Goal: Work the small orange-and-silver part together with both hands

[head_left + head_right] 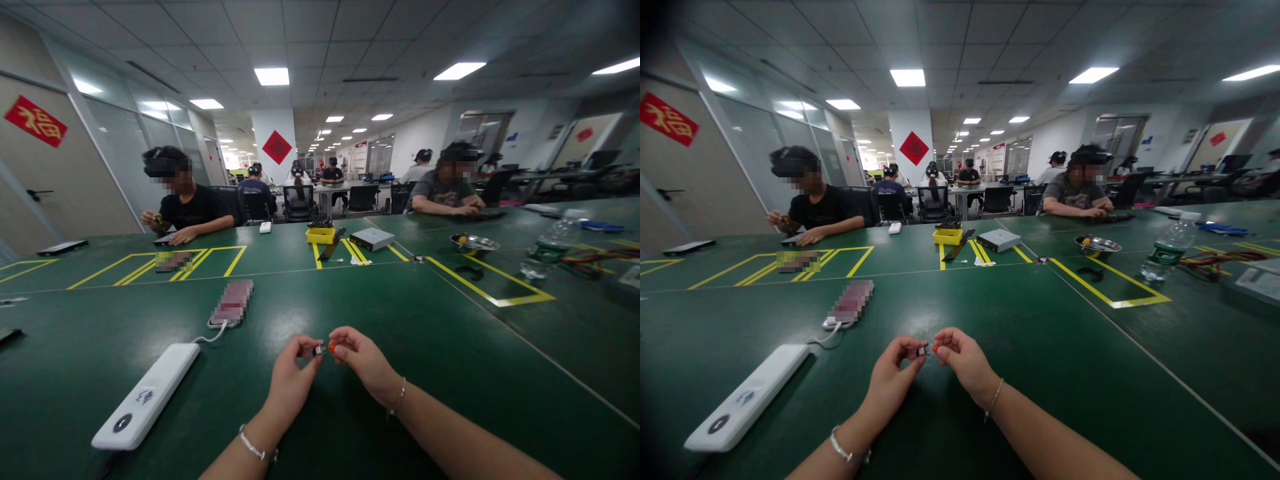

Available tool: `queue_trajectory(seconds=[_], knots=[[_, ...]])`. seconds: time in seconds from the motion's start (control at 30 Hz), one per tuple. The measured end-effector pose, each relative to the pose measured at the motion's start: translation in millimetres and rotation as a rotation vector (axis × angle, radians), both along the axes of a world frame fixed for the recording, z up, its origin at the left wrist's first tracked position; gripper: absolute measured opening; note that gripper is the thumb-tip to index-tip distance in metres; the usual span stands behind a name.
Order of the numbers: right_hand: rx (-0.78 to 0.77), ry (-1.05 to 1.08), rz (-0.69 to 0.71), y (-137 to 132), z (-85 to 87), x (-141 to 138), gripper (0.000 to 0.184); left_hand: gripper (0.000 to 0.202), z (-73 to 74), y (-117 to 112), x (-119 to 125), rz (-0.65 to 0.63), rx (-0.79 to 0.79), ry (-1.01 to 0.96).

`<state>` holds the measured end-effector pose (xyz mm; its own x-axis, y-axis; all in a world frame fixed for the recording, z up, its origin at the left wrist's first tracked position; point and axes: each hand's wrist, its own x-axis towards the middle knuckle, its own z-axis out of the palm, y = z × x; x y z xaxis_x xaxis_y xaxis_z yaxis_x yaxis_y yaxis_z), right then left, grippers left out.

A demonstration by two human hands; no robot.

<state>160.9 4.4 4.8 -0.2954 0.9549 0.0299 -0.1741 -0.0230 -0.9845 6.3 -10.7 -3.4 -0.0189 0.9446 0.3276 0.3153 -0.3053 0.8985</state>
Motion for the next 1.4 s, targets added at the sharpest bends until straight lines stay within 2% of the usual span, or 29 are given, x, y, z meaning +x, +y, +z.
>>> queue_trajectory(seconds=[0.1,0.23,0.47,0.73,0.97,1.17,1.3,1.4], knots=[[0.090,-0.067,-0.029,-1,-1.2,-1,0.022,0.015,3.1,-2,1,0.053,0.067,0.107],[0.215,-0.130,-0.081,-2,-2.6,-3,0.015,0.013,5.3,-5,2,0.035,0.092,0.155],[0.240,-0.190,-0.234,-10,0.1,-11,0.009,0.008,4.2,-7,6,0.098,0.128,0.213],[0.352,-0.370,-0.330,-19,-3.5,-14,0.022,0.002,5.6,-12,8,0.173,0.174,0.339],[0.568,-0.540,-0.362,-24,-7.7,-14,0.033,0.002,7.5,-11,7,0.216,0.218,0.382],[0.715,-0.622,-0.361,-25,-7.8,-11,0.037,0.002,8.4,-12,7,0.193,0.231,0.448],[0.731,-0.624,-0.340,-27,-6.5,-11,0.036,0.003,5.9,-13,7,0.186,0.233,0.484],[0.648,-0.589,-0.334,-27,-6.8,-12,0.032,0.003,5.5,-13,7,0.193,0.242,0.484]])
